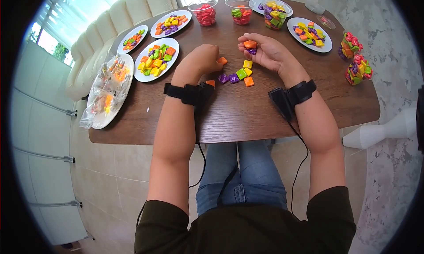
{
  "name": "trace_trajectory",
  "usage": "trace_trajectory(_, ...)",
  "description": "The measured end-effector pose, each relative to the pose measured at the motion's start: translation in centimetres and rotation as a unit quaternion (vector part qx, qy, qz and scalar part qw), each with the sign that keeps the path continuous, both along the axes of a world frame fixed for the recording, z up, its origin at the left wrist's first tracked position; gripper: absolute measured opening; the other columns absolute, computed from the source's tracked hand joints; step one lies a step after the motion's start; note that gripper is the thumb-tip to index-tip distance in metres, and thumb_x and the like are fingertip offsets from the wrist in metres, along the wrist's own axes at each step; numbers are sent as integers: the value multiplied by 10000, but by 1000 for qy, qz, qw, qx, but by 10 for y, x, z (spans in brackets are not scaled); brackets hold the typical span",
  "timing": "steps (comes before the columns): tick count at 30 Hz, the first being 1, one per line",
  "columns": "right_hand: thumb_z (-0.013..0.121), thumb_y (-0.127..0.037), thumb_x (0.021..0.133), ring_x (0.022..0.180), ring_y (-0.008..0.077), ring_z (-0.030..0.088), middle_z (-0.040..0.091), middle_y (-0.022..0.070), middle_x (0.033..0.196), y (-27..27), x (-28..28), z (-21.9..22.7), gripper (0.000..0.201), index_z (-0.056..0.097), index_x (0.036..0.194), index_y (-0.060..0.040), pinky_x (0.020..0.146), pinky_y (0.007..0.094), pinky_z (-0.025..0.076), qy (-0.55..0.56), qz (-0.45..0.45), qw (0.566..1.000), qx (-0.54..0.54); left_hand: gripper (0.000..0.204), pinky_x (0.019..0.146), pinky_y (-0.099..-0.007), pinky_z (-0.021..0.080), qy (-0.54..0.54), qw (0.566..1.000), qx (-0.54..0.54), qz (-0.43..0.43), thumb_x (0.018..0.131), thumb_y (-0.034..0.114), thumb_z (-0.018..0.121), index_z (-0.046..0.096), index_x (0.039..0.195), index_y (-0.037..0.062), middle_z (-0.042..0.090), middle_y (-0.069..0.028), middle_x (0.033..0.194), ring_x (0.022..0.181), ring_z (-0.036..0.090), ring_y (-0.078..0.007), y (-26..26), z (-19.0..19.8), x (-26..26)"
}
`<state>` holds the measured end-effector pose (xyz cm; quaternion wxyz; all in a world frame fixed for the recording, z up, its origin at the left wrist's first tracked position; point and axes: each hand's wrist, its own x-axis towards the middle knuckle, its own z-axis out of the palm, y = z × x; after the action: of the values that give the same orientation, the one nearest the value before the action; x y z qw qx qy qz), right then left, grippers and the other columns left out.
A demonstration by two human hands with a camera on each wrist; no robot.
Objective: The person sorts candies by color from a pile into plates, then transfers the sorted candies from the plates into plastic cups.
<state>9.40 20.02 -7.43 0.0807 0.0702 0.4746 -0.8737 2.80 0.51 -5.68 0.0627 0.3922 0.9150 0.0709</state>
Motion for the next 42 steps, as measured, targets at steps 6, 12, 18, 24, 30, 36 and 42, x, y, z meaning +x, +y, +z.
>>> trace_trajectory(6,523,-225,914,825,150,572,549,101,899,-3,1,1,260,561,977,24,683,238,508,-7,9,1000,14,257,680,-322,484,0,991,134,3,755,221,665,599,878,5,627,-122,798,785,608,-231,-3,10,-4)
trace_trajectory(12,497,-301,928,792,154,589,556,102,895,-8,5,4,339,546,997,27,607,204,518,-3,83,993,-81,314,671,-326,478,31,935,339,-101,774,259,660,542,938,19,566,-115,872,734,579,-251,13,22,16)
trace_trajectory(18,511,-230,917,775,165,587,559,132,900,3,-3,-2,288,521,996,47,564,178,512,9,0,992,-124,400,694,-318,461,23,981,179,-64,730,304,725,518,932,28,558,-111,896,789,561,-239,3,27,27)
trace_trajectory(24,528,-162,897,794,161,586,552,150,946,10,-3,0,260,511,1022,66,567,171,511,11,-87,989,-117,401,684,-320,458,-97,987,17,-129,660,204,777,515,907,29,579,-109,873,800,575,-249,10,7,30)
trace_trajectory(30,508,-194,912,828,180,584,542,156,973,6,-2,-1,284,513,1027,66,607,196,521,20,-63,993,-94,331,651,-323,468,-179,978,0,-111,682,130,750,521,899,26,600,-96,824,766,589,-236,11,12,27)
trace_trajectory(36,491,-247,923,819,226,583,538,133,917,-3,2,2,282,527,954,30,631,259,529,4,-31,997,-72,324,654,-305,477,-101,983,129,-87,702,104,733,536,946,25,596,-86,831,765,596,-198,-1,26,14)
trace_trajectory(42,469,-339,931,843,220,584,537,126,913,-6,-1,-5,370,508,998,23,620,237,536,10,73,992,-104,287,676,-261,507,60,905,400,-127,750,47,686,543,997,22,563,-84,896,813,600,-164,21,34,30)
